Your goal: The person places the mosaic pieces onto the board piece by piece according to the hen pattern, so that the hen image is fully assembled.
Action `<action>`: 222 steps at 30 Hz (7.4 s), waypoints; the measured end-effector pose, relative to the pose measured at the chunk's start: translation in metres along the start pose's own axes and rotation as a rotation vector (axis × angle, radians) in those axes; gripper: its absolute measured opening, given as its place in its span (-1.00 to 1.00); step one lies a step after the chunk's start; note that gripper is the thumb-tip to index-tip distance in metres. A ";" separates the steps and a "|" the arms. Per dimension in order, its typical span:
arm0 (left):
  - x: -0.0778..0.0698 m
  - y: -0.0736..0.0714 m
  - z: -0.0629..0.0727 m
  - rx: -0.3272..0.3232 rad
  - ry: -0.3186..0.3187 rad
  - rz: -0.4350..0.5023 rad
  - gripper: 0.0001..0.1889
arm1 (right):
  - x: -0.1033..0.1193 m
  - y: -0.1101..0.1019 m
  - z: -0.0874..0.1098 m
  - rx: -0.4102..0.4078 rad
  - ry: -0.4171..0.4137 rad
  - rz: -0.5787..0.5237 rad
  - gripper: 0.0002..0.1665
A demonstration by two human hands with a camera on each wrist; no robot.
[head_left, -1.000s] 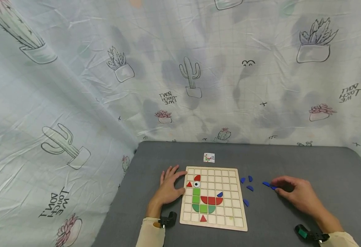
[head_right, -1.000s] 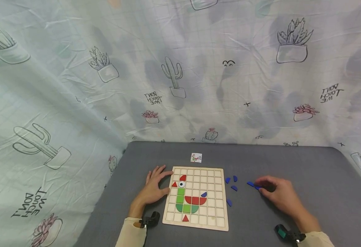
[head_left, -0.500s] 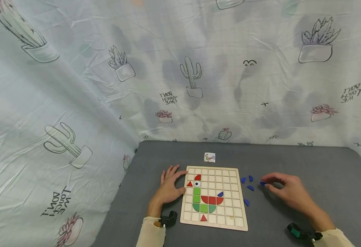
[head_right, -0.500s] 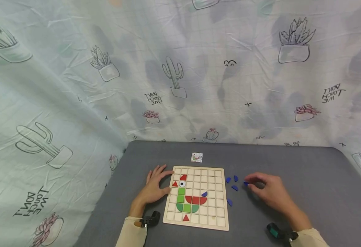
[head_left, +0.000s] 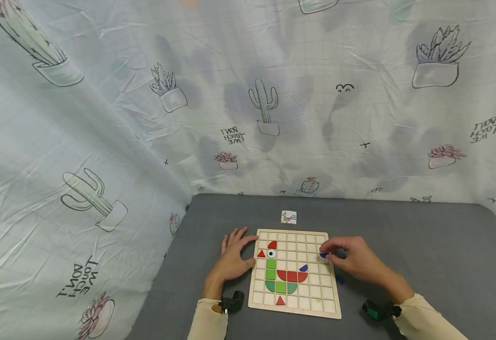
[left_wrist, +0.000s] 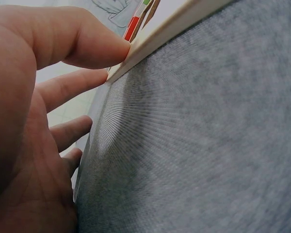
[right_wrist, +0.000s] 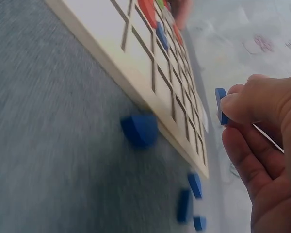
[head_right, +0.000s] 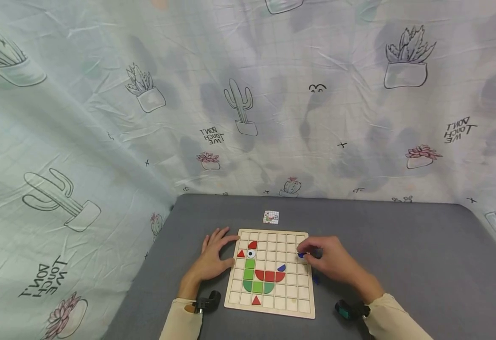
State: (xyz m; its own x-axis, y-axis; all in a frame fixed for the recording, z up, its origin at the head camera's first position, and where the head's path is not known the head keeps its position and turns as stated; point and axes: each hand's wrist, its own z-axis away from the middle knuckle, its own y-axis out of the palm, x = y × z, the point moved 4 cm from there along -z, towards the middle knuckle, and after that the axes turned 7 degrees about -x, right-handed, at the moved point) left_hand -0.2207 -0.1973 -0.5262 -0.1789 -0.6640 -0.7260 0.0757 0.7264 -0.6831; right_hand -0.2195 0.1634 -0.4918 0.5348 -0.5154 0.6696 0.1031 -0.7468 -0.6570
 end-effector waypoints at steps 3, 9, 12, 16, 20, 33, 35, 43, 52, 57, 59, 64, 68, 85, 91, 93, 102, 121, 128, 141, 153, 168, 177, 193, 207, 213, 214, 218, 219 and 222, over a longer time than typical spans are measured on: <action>0.000 0.000 0.001 0.003 -0.002 0.004 -0.32 | 0.001 0.011 -0.006 0.046 -0.014 -0.026 -0.73; -0.001 0.001 0.001 0.000 0.007 0.003 -0.33 | 0.002 0.026 -0.014 0.103 -0.045 -0.031 -0.67; -0.001 0.001 0.001 -0.002 0.008 -0.003 -0.32 | 0.002 0.031 -0.016 0.111 -0.058 -0.013 -0.64; 0.000 0.001 0.001 0.001 0.004 -0.001 -0.32 | 0.004 0.034 -0.018 0.094 -0.074 -0.001 -0.67; 0.000 0.000 0.001 -0.009 0.008 0.004 -0.32 | 0.007 0.038 -0.018 0.099 -0.071 -0.011 -0.70; 0.001 0.000 0.001 -0.007 0.008 0.007 -0.32 | 0.011 0.041 -0.016 0.119 -0.068 -0.006 -0.67; 0.000 0.000 0.001 -0.006 0.009 0.007 -0.32 | 0.011 0.041 -0.015 0.121 -0.067 -0.004 -0.67; -0.001 0.000 -0.001 -0.003 0.013 0.004 -0.32 | 0.012 0.039 -0.014 0.076 -0.100 0.045 -0.65; -0.002 0.001 -0.001 0.005 0.006 0.003 -0.32 | 0.012 0.012 0.015 -0.120 -0.021 0.004 -0.61; -0.002 0.002 -0.001 0.005 0.009 0.005 -0.32 | -0.002 -0.013 0.048 -0.158 0.169 -0.174 -0.60; -0.001 0.001 -0.001 0.006 0.006 0.004 -0.32 | -0.009 -0.024 0.062 -0.175 0.219 -0.230 -0.57; 0.000 0.000 0.001 0.005 -0.006 -0.001 -0.32 | -0.023 -0.052 0.093 -0.221 0.315 -0.227 -0.51; -0.001 0.000 0.002 0.000 -0.002 -0.007 -0.32 | -0.029 -0.069 0.111 -0.251 0.360 -0.223 -0.48; -0.001 -0.001 0.001 -0.006 0.006 0.010 -0.32 | -0.040 -0.063 0.106 -0.201 0.430 -0.156 -0.48; -0.002 -0.002 0.002 -0.008 0.005 0.008 -0.32 | -0.042 -0.060 0.091 -0.242 0.363 0.034 -0.54; -0.002 -0.002 0.002 -0.010 0.004 0.006 -0.32 | -0.043 -0.060 0.084 -0.253 0.343 0.102 -0.56; 0.000 -0.001 0.003 -0.014 0.005 0.015 -0.32 | -0.052 -0.058 0.061 -0.291 0.318 0.239 -0.57; 0.001 0.000 0.001 -0.008 0.000 -0.003 -0.32 | -0.049 -0.039 0.039 -0.296 0.207 0.273 -0.60; 0.000 -0.001 0.001 -0.010 -0.003 0.010 -0.32 | -0.018 -0.023 0.034 -0.259 0.111 0.138 -0.56; 0.002 -0.001 0.001 -0.006 0.000 0.001 -0.31 | 0.018 0.025 0.021 -0.083 -0.057 -0.033 -0.53; 0.001 -0.001 0.002 -0.004 0.009 0.005 -0.31 | 0.029 0.045 0.009 0.019 -0.183 0.026 -0.51; 0.001 -0.001 0.001 0.000 0.007 -0.016 -0.32 | 0.032 0.048 0.010 0.036 -0.240 0.093 -0.50; 0.001 -0.001 0.002 -0.008 0.011 -0.008 -0.32 | 0.033 0.047 0.013 0.002 -0.256 0.073 -0.51; 0.002 0.000 0.002 -0.006 0.007 -0.004 -0.32 | 0.009 -0.013 0.060 -0.194 0.060 -0.034 -0.53; -0.001 -0.002 0.003 -0.008 0.018 0.013 -0.33 | -0.018 -0.051 0.094 -0.198 0.216 -0.103 -0.59; 0.001 -0.002 0.003 0.003 0.010 0.001 -0.33 | -0.020 -0.042 0.090 -0.179 0.201 -0.132 -0.61; 0.001 -0.002 0.002 0.007 0.006 -0.003 -0.33 | -0.020 -0.040 0.088 -0.176 0.197 -0.142 -0.61; 0.001 -0.001 0.002 0.005 0.002 -0.009 -0.32 | -0.017 -0.026 0.083 -0.142 0.173 -0.186 -0.61; 0.001 -0.001 0.002 0.002 0.006 -0.006 -0.32 | -0.015 -0.023 0.081 -0.127 0.162 -0.195 -0.61; 0.000 -0.001 0.003 -0.003 0.011 0.009 -0.32 | -0.011 -0.015 0.078 -0.089 0.141 -0.210 -0.61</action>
State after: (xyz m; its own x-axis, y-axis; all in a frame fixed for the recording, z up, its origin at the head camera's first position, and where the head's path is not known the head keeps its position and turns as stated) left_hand -0.2182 -0.1988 -0.5259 -0.1892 -0.6553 -0.7313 0.0747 0.7330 -0.6761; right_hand -0.1621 0.2130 -0.5166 0.3867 -0.3941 0.8337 0.1216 -0.8744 -0.4698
